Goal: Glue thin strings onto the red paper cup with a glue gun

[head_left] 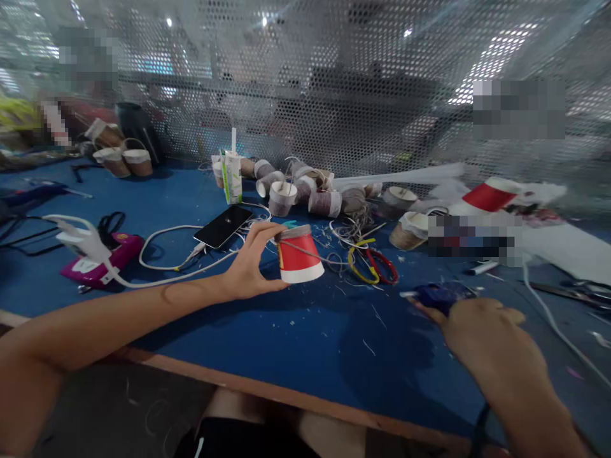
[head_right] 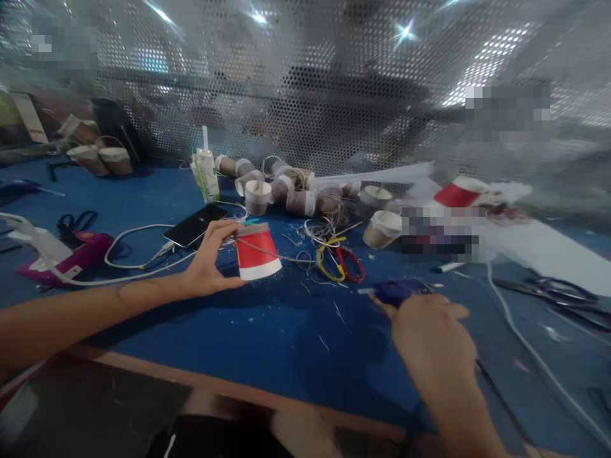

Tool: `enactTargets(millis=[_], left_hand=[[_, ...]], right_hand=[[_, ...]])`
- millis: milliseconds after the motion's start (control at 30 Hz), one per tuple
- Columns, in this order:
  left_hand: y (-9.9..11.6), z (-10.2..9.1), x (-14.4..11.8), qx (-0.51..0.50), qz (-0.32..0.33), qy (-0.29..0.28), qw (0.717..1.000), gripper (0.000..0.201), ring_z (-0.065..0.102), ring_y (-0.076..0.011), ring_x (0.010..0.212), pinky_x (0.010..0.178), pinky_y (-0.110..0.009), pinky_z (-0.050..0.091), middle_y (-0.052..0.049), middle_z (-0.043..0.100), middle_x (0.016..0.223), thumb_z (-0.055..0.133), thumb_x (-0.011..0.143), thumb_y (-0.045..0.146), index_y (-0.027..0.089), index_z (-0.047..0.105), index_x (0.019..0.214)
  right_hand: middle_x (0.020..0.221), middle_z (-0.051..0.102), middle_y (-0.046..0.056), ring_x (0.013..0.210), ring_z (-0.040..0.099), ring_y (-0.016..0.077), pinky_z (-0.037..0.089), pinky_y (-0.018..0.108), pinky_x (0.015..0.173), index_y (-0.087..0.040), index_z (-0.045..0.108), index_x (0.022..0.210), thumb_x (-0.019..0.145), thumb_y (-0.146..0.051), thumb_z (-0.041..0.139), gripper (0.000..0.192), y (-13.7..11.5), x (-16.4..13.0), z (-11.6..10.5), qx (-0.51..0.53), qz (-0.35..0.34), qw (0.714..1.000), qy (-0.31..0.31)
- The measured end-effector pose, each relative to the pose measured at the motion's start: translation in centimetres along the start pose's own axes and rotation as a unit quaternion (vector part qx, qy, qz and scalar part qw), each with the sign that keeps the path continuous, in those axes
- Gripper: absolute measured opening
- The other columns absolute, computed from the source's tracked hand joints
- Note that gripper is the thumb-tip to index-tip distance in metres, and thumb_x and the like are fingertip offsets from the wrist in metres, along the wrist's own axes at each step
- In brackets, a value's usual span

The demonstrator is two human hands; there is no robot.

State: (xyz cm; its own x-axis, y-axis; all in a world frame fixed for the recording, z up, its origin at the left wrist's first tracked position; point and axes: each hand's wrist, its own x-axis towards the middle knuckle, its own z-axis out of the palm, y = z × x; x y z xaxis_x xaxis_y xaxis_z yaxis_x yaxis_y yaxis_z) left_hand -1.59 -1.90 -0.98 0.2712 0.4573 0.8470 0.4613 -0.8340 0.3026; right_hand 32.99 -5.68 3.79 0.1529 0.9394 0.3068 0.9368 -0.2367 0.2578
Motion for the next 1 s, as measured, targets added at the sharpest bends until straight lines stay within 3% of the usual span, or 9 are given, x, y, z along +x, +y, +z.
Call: enactTargets(millis=[200,267,333,400,467,533,600,700,1000], left_hand=[[-0.2,0.2,-0.1,-0.023,-0.003,0.003,1.0,0.08,0.05,-0.0291,0.116,0.096,-0.051,0.05,-0.011,0.048,0.121,0.075,0.072,0.048,0.024,0.037,0.138],[-0.2,0.2,-0.1,-0.031,-0.01,0.003,0.999,0.081,0.049,-0.0298,0.117,0.097,-0.051,0.05,-0.011,0.047,0.122,0.076,0.071,0.047,0.025,0.037,0.138],[-0.3,0.2,-0.1,-0.036,-0.027,-0.001,0.999,0.082,0.048,-0.0304,0.119,0.098,-0.052,0.049,-0.011,0.047,0.122,0.077,0.069,0.046,0.024,0.037,0.137],[-0.2,0.2,-0.1,-0.041,-0.044,-0.005,0.998,0.082,0.049,-0.03,0.117,0.098,-0.052,0.05,-0.012,0.047,0.121,0.078,0.069,0.045,0.023,0.037,0.136],[-0.1,0.2,-0.1,-0.046,-0.054,-0.006,0.997,0.08,0.05,-0.0288,0.114,0.096,-0.051,0.051,-0.012,0.048,0.12,0.078,0.069,0.043,0.022,0.037,0.135],[0.0,0.3,-0.1,-0.052,-0.054,-0.003,0.997,0.079,0.05,-0.0284,0.114,0.095,-0.05,0.052,-0.012,0.048,0.119,0.078,0.07,0.042,0.021,0.037,0.135],[0.0,0.3,0.0,-0.055,-0.051,-0.001,0.997,0.079,0.05,-0.0286,0.114,0.095,-0.05,0.052,-0.012,0.048,0.119,0.078,0.07,0.041,0.021,0.038,0.134],[0.0,0.3,0.0,-0.063,-0.046,-0.005,0.997,0.079,0.05,-0.0289,0.114,0.097,-0.052,0.051,-0.012,0.048,0.12,0.079,0.069,0.041,0.022,0.038,0.134],[-0.2,0.0,0.1,-0.092,-0.026,-0.03,0.995,0.084,0.051,-0.0281,0.115,0.098,-0.05,0.051,-0.011,0.047,0.122,0.082,0.065,0.04,0.024,0.039,0.136]], right_hand=[[0.072,0.062,0.025,0.073,0.067,0.0426,0.055,0.051,0.059,-0.006,0.066,0.08,0.088,-0.054,0.053,0.05,-0.3,-1.2,-0.4,-0.02,-0.016,1.0,0.0],[0.07,0.062,0.023,0.068,0.067,0.0424,0.054,0.053,0.06,-0.006,0.063,0.083,0.083,-0.059,0.058,0.053,-1.3,-1.4,-2.3,0.016,-0.053,0.997,0.047],[0.073,0.065,0.018,0.072,0.068,0.0394,0.055,0.055,0.062,-0.014,0.062,0.088,0.082,-0.064,0.056,0.05,-2.8,-1.5,-4.6,0.149,-0.118,0.973,0.133],[0.099,0.07,0.014,0.074,0.07,0.0275,0.059,0.048,0.068,-0.019,0.062,0.101,0.087,-0.055,0.056,0.039,-5.0,-1.5,-6.7,0.378,-0.209,0.89,0.15],[0.117,0.068,0.01,0.056,0.066,0.014,0.06,0.035,0.055,-0.023,0.061,0.097,0.091,-0.042,0.058,0.021,-7.3,-1.4,-7.8,0.607,-0.268,0.745,0.063],[0.111,0.071,0.008,0.044,0.06,0.0095,0.057,0.03,0.042,-0.023,0.061,0.093,0.093,-0.04,0.055,0.018,-9.3,-1.3,-7.7,0.748,-0.301,0.591,-0.04],[0.091,0.074,0.005,0.039,0.055,0.0086,0.054,0.026,0.038,-0.021,0.062,0.084,0.093,-0.042,0.054,0.024,-10.6,-1.2,-6.8,0.795,-0.308,0.509,-0.119],[0.069,0.071,0.002,0.035,0.052,0.0077,0.047,0.021,0.035,-0.019,0.061,0.072,0.091,-0.044,0.056,0.031,-11.4,-1.1,-5.0,0.807,-0.293,0.481,-0.177],[0.104,0.076,0.013,0.03,0.046,0.0062,0.044,0.024,0.03,-0.018,0.063,0.072,0.088,-0.048,0.055,0.035,-11.2,-0.2,-3.6,0.837,-0.253,0.444,-0.195]])
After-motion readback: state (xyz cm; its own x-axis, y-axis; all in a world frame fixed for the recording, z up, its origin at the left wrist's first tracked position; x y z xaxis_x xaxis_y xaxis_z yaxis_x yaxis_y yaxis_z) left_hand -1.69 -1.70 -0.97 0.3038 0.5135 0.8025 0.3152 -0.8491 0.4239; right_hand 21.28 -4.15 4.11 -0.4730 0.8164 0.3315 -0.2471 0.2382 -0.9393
